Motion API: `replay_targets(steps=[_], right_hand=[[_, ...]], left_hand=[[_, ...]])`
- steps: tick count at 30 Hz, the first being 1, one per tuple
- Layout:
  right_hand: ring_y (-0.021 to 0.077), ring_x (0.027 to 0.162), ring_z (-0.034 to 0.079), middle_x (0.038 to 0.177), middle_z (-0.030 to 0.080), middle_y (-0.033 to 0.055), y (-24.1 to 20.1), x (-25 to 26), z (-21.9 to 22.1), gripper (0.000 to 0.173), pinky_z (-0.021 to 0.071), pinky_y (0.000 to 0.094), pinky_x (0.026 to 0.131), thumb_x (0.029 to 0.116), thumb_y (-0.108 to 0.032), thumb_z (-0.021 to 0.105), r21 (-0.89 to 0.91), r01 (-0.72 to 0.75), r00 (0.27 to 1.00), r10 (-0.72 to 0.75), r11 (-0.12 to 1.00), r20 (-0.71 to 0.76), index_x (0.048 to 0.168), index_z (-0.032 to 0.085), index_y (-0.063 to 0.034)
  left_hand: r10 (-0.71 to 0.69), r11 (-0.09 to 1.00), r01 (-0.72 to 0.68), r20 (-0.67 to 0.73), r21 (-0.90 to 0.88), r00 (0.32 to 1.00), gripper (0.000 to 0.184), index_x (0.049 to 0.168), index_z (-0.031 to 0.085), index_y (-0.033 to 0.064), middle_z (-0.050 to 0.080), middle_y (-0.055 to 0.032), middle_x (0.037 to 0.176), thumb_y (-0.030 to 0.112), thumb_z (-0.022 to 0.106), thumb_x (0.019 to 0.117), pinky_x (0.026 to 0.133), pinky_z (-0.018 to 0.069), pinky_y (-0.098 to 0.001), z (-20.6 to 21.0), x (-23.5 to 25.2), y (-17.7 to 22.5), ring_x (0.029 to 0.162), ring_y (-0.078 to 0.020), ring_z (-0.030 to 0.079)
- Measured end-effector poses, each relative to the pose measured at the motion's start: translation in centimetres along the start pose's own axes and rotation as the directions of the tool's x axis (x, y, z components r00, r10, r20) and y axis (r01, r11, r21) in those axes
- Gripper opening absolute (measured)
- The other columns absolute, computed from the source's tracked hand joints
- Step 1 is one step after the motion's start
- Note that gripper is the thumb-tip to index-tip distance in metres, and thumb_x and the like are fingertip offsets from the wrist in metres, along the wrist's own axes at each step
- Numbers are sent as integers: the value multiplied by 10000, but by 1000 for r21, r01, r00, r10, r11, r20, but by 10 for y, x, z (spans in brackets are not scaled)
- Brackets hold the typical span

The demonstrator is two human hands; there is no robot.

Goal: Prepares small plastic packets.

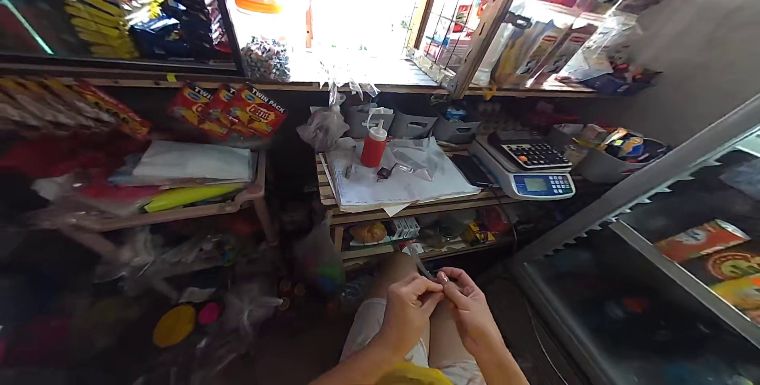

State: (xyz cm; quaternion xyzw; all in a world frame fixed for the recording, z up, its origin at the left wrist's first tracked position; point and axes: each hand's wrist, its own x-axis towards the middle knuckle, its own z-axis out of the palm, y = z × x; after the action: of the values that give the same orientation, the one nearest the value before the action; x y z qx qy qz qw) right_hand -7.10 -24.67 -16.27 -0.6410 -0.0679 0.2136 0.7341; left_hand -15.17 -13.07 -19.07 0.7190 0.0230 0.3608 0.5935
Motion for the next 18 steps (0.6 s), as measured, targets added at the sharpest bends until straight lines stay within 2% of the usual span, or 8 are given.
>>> replay_targets(steps=[3, 6, 9, 10, 13, 15, 17, 18], right_hand=[[25, 569, 551, 829, 674, 30, 10, -6, -4, 140, 455, 159, 492, 1030, -94, 588, 176, -245, 969, 244, 953, 31, 1154, 647, -71], [53, 587, 563, 774, 640, 17, 17, -8, -14, 104, 493, 196, 534, 1018, -69, 566, 261, -332, 943, 321, 906, 84, 1063, 657, -91], [62, 638, 568, 816, 646, 18, 14, -8, -22, 129, 506, 217, 602, 962, -21, 567, 91, -177, 979, 165, 980, 124, 1068, 630, -61], [55, 650, 544, 831, 626, 5, 12, -7, -22, 121, 479, 214, 608, 966, -45, 546, 1, -96, 986, 94, 995, 141, 1066, 612, -65], [34, 588, 499, 754, 606, -11, 4, -11, -19, 147, 418, 197, 552, 963, -61, 552, -120, 76, 986, -57, 990, 156, 1109, 571, -60], [59, 590, 570, 718, 638, 16, -3, -14, -18, 230, 499, 215, 585, 975, -55, 583, -93, 120, 982, -104, 988, 159, 1203, 567, -24], [93, 638, 638, 741, 658, 30, -13, -19, -20, 257, 578, 259, 660, 989, -38, 558, -16, 175, 975, -171, 984, 138, 1245, 571, -27], [88, 638, 642, 743, 658, 19, -18, -21, -22, 252, 583, 255, 665, 991, -20, 538, 54, 212, 970, -217, 976, 112, 1237, 579, -49]], left_hand=[[53, 986, -54, 11, 156, 999, 99, 972, 757, 18, 720, -73, 941, 58, 767, 883, 799, 604, -218, 2, -5, -13, 851, -84, 702], [-52, 998, 45, 200, 43, 978, 94, 996, 751, 43, 664, -73, 998, 95, 731, 920, 823, 577, -240, -9, 2, -13, 914, -108, 656], [-70, 992, 106, 415, -63, 907, 126, 1021, 712, 45, 607, -89, 1297, 150, 662, 971, 1087, 438, -342, -23, 12, -16, 1255, -177, 533], [-57, 995, 85, 448, -45, 892, 154, 1039, 677, 36, 620, -91, 1330, 171, 609, 1006, 1121, 409, -383, -25, 13, -17, 1286, -193, 532], [-102, 995, 98, 480, 34, 871, 222, 1122, 621, 28, 652, -83, 1114, 232, 586, 1042, 1033, 457, -400, -27, 11, -14, 1109, -182, 601], [-95, 995, 88, 448, 37, 889, 236, 1128, 641, 29, 685, -75, 1053, 204, 696, 978, 1041, 466, -418, -25, 9, -10, 1078, -191, 631], [-59, 995, 17, 429, 102, 901, 301, 1206, 627, 44, 695, -56, 994, 168, 727, 950, 1046, 474, -434, -24, 8, -17, 1013, -180, 657], [-56, 982, -29, 437, 185, 898, 311, 1229, 620, 67, 699, -35, 960, 169, 723, 954, 1081, 432, -457, -24, 8, -22, 984, -170, 662]])
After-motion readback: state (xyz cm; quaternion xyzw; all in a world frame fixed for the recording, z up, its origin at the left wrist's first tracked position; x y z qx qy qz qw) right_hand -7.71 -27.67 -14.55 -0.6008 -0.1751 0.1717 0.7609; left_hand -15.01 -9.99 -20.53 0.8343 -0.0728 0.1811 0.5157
